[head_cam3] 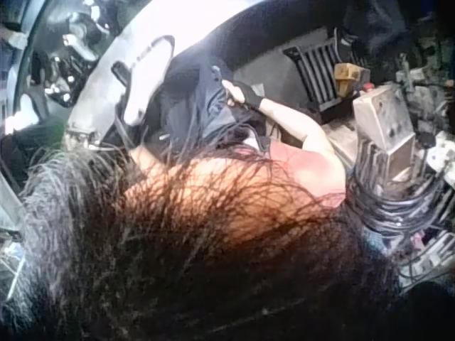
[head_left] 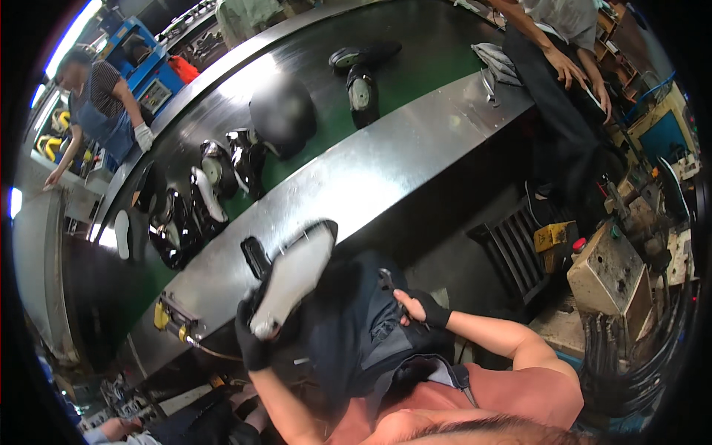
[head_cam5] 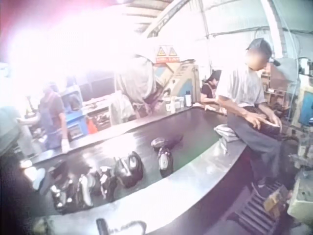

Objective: The person uses a pair of shears to trim the white sole material of black shoes. They pick up shoes from a conveyor belt, hold them against their lap, and carefully cut the edges of the soles. After trimming, the shoes are placed back onto the moving belt.

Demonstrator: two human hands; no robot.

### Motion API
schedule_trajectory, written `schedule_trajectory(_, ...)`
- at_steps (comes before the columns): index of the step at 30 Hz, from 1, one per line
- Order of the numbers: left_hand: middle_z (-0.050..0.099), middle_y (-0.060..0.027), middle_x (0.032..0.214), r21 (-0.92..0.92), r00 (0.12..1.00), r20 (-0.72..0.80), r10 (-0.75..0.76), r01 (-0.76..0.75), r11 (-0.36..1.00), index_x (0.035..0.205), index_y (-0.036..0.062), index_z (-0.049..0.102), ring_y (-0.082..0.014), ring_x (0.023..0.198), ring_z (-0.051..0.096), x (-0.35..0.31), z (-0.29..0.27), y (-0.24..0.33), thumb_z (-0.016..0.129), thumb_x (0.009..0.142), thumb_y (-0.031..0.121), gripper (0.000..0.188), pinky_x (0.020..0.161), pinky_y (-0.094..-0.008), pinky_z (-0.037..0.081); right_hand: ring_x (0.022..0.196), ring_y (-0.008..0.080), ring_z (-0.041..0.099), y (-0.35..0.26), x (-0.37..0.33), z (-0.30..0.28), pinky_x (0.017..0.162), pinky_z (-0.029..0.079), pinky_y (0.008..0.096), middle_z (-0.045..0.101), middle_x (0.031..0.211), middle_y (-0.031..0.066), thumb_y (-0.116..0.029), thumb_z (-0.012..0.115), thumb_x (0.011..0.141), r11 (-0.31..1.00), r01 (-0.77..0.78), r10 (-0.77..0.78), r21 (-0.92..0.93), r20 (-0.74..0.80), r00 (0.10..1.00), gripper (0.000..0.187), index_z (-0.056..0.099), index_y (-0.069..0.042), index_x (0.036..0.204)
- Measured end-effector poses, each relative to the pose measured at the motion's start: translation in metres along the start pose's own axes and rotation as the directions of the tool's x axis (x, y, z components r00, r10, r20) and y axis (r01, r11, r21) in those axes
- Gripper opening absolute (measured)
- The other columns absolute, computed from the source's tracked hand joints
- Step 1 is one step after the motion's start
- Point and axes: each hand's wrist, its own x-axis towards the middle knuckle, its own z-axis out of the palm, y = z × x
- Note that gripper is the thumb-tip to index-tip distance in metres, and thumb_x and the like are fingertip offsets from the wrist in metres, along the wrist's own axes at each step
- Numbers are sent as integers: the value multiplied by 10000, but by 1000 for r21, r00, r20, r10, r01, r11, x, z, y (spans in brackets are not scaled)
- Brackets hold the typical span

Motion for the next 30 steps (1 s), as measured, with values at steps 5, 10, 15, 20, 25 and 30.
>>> schedule_trajectory(5,476,-140,1377,332,915,229,333,-394,857,1270,34,555,-302,1232,521,-95,-25,-14,815,676,119,654,1018,-430,443,540,133,596,-48,-56,31,573,510,264,616,641,71,-616,402,962,988,144,-146,51,31,989,683,617,14,807)
schedule_trajectory(10,637,-182,1201,548,636,584,505,-767,334,1113,20,661,-339,1121,617,-53,40,0,732,784,157,363,952,-401,491,566,113,602,-78,-104,51,567,499,248,618,636,66,-551,412,988,970,240,-243,44,119,963,576,615,-22,883)
schedule_trajectory(15,663,-165,1137,536,633,714,299,-769,349,1084,59,682,-323,1042,650,0,55,-6,685,812,168,293,897,-399,516,642,96,607,-78,-130,72,591,494,246,635,712,63,-526,408,999,970,242,-238,20,286,928,555,625,-23,908)
schedule_trajectory(20,681,-125,996,72,765,622,167,-268,961,1013,25,697,-272,969,640,42,41,-65,561,917,324,342,871,-364,507,801,91,573,-64,-89,112,796,465,249,634,856,32,-445,344,1043,903,425,-427,62,239,872,542,662,-10,982)
schedule_trajectory(25,648,-91,977,-5,840,502,203,-233,973,916,5,684,-246,1053,565,17,60,-63,119,938,690,888,1050,-387,345,669,94,486,-82,-68,126,877,478,284,522,726,24,-391,325,1057,867,128,-338,481,380,861,477,604,-23,938)
schedule_trajectory(30,662,-79,935,66,834,489,256,-328,942,887,35,693,-251,1075,563,1,68,-57,244,949,610,732,1052,-406,337,609,135,533,-99,-91,115,702,515,356,548,711,52,-403,380,1035,954,93,-199,285,369,908,461,575,-9,900)
